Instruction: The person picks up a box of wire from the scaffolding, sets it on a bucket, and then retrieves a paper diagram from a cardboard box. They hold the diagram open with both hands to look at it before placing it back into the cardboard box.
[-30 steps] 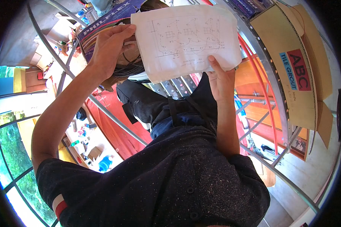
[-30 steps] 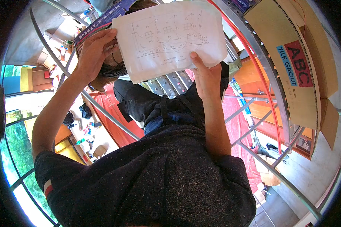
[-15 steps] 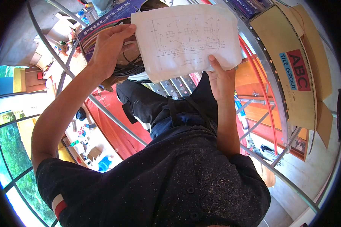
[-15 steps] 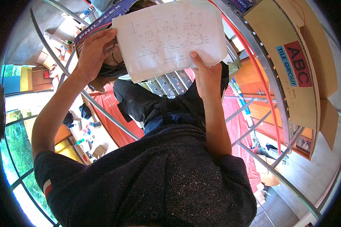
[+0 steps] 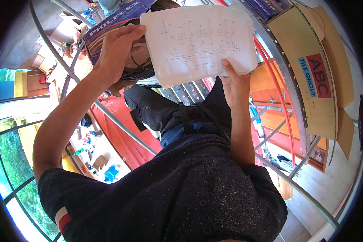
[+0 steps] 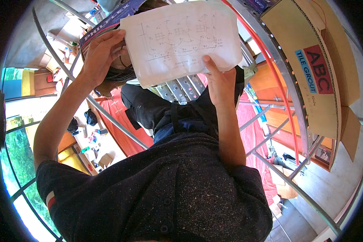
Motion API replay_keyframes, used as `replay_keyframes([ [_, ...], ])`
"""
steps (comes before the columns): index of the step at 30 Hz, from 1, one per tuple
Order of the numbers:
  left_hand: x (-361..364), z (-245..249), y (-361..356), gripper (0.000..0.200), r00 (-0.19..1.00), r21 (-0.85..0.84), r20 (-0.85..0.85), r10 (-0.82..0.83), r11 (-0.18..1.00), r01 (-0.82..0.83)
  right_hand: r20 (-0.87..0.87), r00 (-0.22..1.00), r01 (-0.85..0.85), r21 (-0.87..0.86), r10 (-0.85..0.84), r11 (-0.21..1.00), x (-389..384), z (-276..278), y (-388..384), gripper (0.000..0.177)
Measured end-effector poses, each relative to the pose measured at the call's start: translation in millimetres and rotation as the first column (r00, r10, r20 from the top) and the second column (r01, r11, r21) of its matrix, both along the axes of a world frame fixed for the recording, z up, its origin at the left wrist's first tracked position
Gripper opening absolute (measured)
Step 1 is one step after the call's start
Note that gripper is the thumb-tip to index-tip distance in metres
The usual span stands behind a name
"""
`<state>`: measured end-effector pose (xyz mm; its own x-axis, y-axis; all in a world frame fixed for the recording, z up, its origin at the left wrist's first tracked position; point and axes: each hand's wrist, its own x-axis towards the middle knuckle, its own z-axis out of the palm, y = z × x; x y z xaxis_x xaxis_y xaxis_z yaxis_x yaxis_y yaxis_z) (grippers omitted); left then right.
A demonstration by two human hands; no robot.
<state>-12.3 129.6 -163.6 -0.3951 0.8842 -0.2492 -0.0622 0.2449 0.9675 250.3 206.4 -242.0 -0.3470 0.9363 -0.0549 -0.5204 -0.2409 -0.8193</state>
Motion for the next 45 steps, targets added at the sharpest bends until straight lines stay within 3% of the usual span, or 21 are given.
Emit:
replay_keyframes([
  [45, -1.0, -1.8, -0.7, 0.027, 1.000, 0.027, 0.015, -0.025, 0.999, 0.025, 0.007, 1.000, 0.017, -0.013, -0.017, 1.000, -1.7, 1.5, -0.5, 0.051],
])
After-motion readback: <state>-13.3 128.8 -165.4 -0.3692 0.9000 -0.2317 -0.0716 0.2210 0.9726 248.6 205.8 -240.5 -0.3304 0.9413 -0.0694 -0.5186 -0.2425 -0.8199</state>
